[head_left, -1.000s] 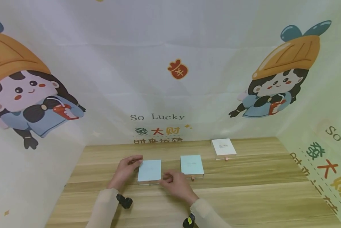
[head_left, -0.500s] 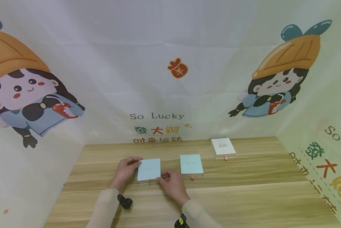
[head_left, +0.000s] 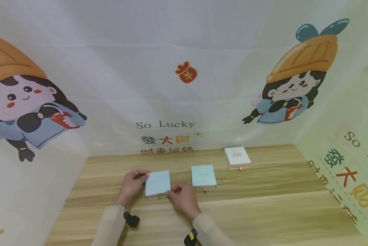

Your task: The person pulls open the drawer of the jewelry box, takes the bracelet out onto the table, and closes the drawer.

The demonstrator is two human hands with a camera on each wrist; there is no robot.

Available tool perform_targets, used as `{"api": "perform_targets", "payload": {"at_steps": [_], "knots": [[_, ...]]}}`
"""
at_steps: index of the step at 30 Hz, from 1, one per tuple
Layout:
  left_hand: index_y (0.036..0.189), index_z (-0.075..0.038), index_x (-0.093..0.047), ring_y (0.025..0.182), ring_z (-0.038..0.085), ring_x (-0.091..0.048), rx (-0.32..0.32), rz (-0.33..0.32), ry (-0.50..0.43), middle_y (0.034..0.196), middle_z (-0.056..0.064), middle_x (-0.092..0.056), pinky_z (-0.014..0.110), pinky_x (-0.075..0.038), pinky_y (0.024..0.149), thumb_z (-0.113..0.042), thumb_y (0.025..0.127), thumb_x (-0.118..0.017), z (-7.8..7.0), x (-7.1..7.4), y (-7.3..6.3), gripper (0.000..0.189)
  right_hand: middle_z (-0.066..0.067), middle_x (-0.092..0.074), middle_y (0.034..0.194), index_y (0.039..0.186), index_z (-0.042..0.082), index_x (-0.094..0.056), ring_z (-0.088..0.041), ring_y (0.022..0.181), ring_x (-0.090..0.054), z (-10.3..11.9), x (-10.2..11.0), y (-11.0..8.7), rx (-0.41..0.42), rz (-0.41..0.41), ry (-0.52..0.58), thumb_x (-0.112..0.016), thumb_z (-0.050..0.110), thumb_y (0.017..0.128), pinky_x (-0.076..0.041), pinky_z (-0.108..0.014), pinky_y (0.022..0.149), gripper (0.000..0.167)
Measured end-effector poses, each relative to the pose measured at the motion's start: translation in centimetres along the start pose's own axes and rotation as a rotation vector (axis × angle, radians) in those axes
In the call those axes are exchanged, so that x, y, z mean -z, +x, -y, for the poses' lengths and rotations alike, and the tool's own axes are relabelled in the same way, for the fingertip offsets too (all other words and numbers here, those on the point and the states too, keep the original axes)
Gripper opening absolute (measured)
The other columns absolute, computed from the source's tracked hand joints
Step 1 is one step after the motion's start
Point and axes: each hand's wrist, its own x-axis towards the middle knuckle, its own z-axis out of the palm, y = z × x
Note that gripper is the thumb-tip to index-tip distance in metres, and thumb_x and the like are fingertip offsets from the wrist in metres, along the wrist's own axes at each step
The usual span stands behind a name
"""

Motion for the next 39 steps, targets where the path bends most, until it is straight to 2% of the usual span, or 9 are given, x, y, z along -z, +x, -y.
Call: {"api": "perform_targets", "payload": {"at_steps": [4,10,15,21,25,31,35,39], "knots": [[0.125,-0.007,-0.070,0.126,0.031,-0.058,-0.017,-0.009,0.032,0.135,0.016,-0.065,0.048,-0.048,0.108,-0.015,0.102,-0.061,0.3,0.2,-0.7,0.026,-0.002,-0.072,0.085,0.086,0.008,-0.074,-0.010,0.076,-0.063,-0.3,0.3,0.0,-0.016,0.029,0.013,-0.082,0.023,0.086,-0.055,-0.028,0.070,0.017],[0.124,-0.007,-0.071,0.129,0.035,-0.059,-0.033,-0.019,0.073,0.135,0.017,-0.066,0.052,-0.046,0.110,-0.019,0.101,-0.064,0.9,1.1,-2.2,0.027,-0.002,-0.073,0.085,0.088,0.010,-0.075,-0.009,0.076,-0.062,-0.5,0.6,0.3,-0.009,0.049,0.023,-0.083,0.024,0.085,-0.053,-0.026,0.068,0.017],[0.127,-0.007,-0.070,0.130,0.034,-0.059,-0.027,-0.012,0.056,0.137,0.016,-0.065,0.051,-0.046,0.112,-0.019,0.100,-0.066,1.5,1.9,-3.7,0.030,-0.004,-0.075,0.087,0.090,0.009,-0.076,-0.009,0.078,-0.064,-0.4,0.5,0.2,-0.013,0.064,0.038,-0.084,0.024,0.084,-0.054,-0.026,0.069,0.018],[0.125,-0.005,-0.070,0.127,0.034,-0.062,-0.045,-0.028,0.072,0.132,0.017,-0.068,0.049,-0.048,0.112,-0.016,0.098,-0.069,2.2,2.2,-5.3,0.030,-0.006,-0.076,0.089,0.092,0.007,-0.078,-0.011,0.079,-0.065,-0.3,0.4,0.1,-0.008,0.082,0.068,-0.084,0.021,0.084,-0.054,-0.028,0.070,0.017],[0.123,-0.007,-0.071,0.121,0.030,-0.065,-0.035,-0.038,0.094,0.128,0.014,-0.070,0.046,-0.051,0.108,-0.016,0.095,-0.072,2.4,2.2,-6.5,0.029,-0.006,-0.077,0.089,0.094,0.008,-0.079,-0.010,0.078,-0.064,-0.4,0.4,0.2,-0.011,0.083,0.073,-0.082,0.021,0.085,-0.053,-0.027,0.069,0.016],[0.121,-0.007,-0.072,0.105,0.019,-0.068,-0.034,-0.059,0.126,0.114,0.010,-0.074,0.029,-0.055,0.089,-0.018,0.091,-0.077,2.7,2.1,-8.4,0.032,-0.006,-0.079,0.092,0.097,0.010,-0.081,-0.012,0.082,-0.068,-0.7,0.2,0.5,0.004,0.106,0.060,-0.081,0.024,0.087,-0.055,-0.028,0.072,0.017],[0.122,-0.006,-0.071,0.099,0.016,-0.068,-0.020,-0.068,0.079,0.109,0.010,-0.075,0.021,-0.054,0.082,-0.018,0.090,-0.079,2.5,1.6,-9.7,0.035,-0.006,-0.079,0.096,0.099,0.011,-0.082,-0.014,0.087,-0.070,-0.9,0.2,0.8,0.021,0.131,0.064,-0.079,0.024,0.089,-0.056,-0.029,0.077,0.017],[0.124,-0.005,-0.069,0.098,0.015,-0.067,0.007,-0.083,0.050,0.110,0.010,-0.073,0.019,-0.054,0.079,-0.018,0.090,-0.079,2.1,1.0,-10.8,0.038,-0.006,-0.080,0.099,0.102,0.012,-0.082,-0.015,0.091,-0.071,-0.8,0.2,1.1,0.049,0.151,0.055,-0.076,0.024,0.092,-0.057,-0.031,0.079,0.016]]}}
